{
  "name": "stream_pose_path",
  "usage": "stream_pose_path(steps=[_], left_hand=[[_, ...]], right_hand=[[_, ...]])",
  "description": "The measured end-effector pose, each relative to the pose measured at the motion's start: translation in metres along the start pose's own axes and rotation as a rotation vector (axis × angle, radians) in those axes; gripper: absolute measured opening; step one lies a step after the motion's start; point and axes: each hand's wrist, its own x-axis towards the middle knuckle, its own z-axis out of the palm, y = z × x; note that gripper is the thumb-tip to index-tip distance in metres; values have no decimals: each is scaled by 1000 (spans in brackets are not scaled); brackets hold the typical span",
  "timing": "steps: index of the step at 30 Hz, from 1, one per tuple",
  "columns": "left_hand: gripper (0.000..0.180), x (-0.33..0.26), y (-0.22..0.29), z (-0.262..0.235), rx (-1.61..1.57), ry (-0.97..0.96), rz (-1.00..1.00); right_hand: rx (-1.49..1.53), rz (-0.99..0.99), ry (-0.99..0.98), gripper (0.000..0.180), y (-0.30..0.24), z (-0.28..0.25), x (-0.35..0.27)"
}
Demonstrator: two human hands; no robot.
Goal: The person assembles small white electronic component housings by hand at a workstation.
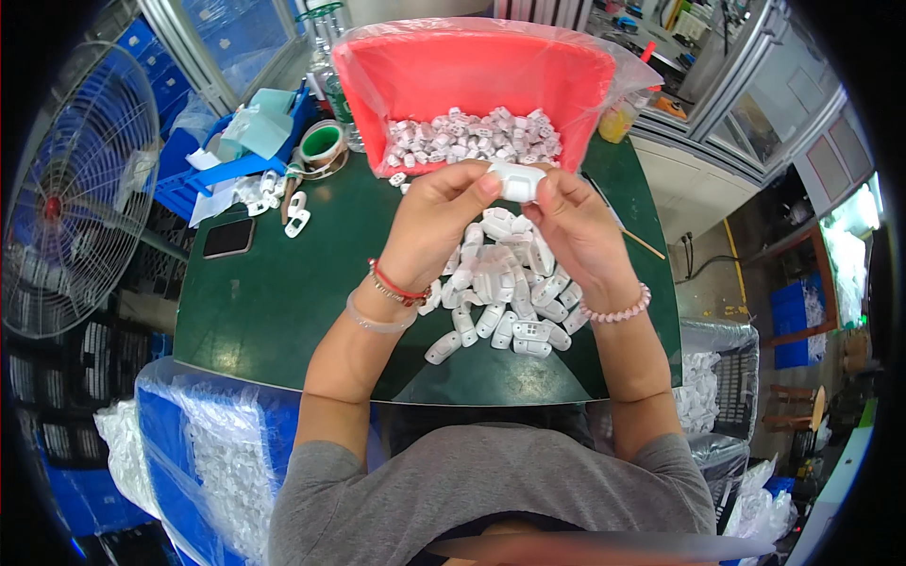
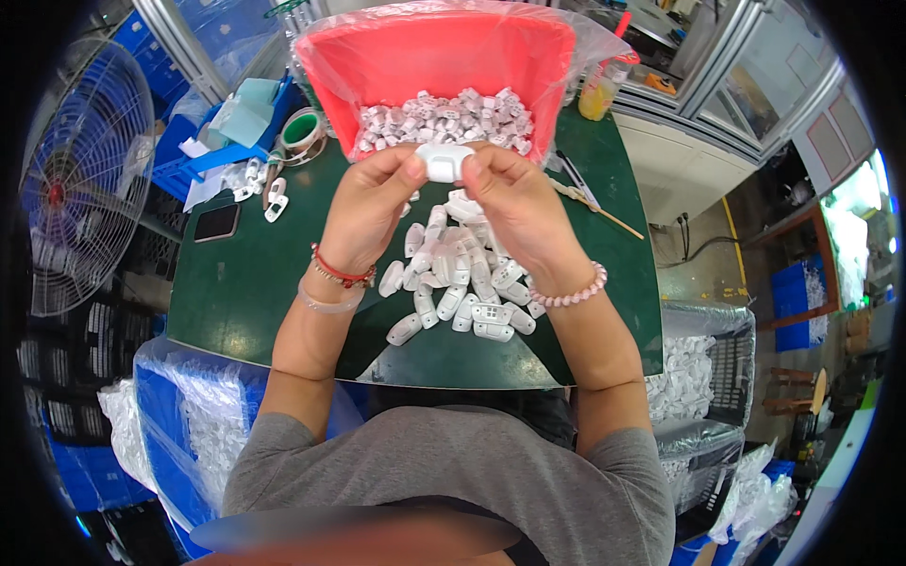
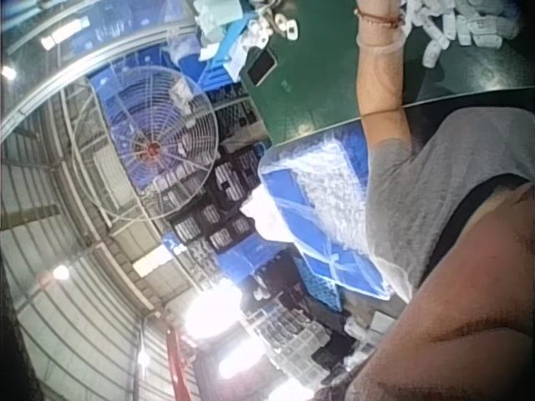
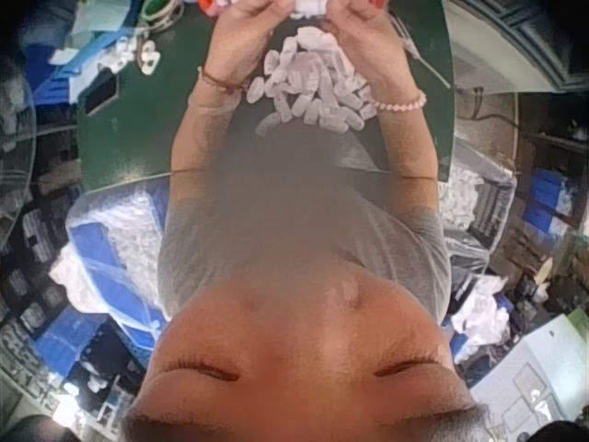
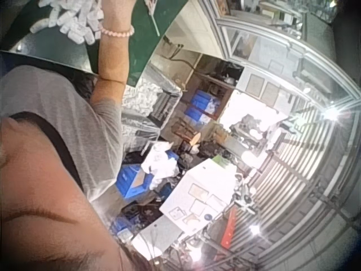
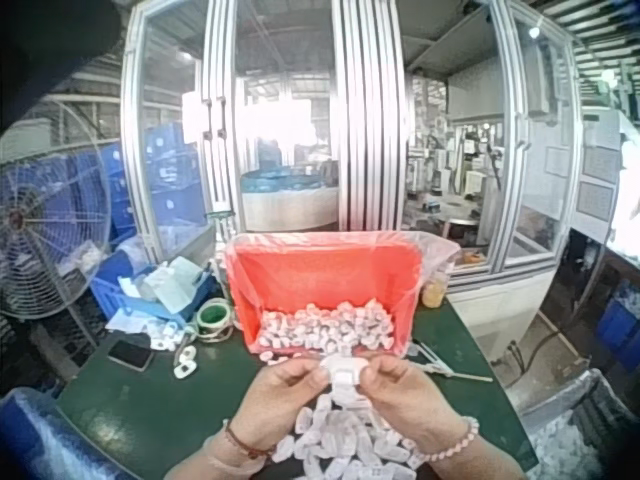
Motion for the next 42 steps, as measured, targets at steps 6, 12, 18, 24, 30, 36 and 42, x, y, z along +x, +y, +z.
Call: stream_pose_path(steps=[6,12,18,24,30,36,42], left_hand=[[40,34,-16,-52,776,202,131],[42,21,-30,-218,1794,673,-467],[29,-20,-56,-250,1827,792,-543],[39,-16,-44,-226,1818,611,-193],[35,21,13,-90,860,121,-86],[44,23,24,-10,473,-45,106],[46,11,24,4,709,-124,340]], right_hand=[[-674,87,96,23,-3,-30,5],[-1168,444,-566,40,20,-50,15],[-1193,319,-385,35,19,-64,17],[-1332,31,229,20,63,-123,34],[-1474,40,267,23,88,-148,43],[-1467,58,225,23,77,-137,37],[-1089,-37,276,24,29,-93,34]])
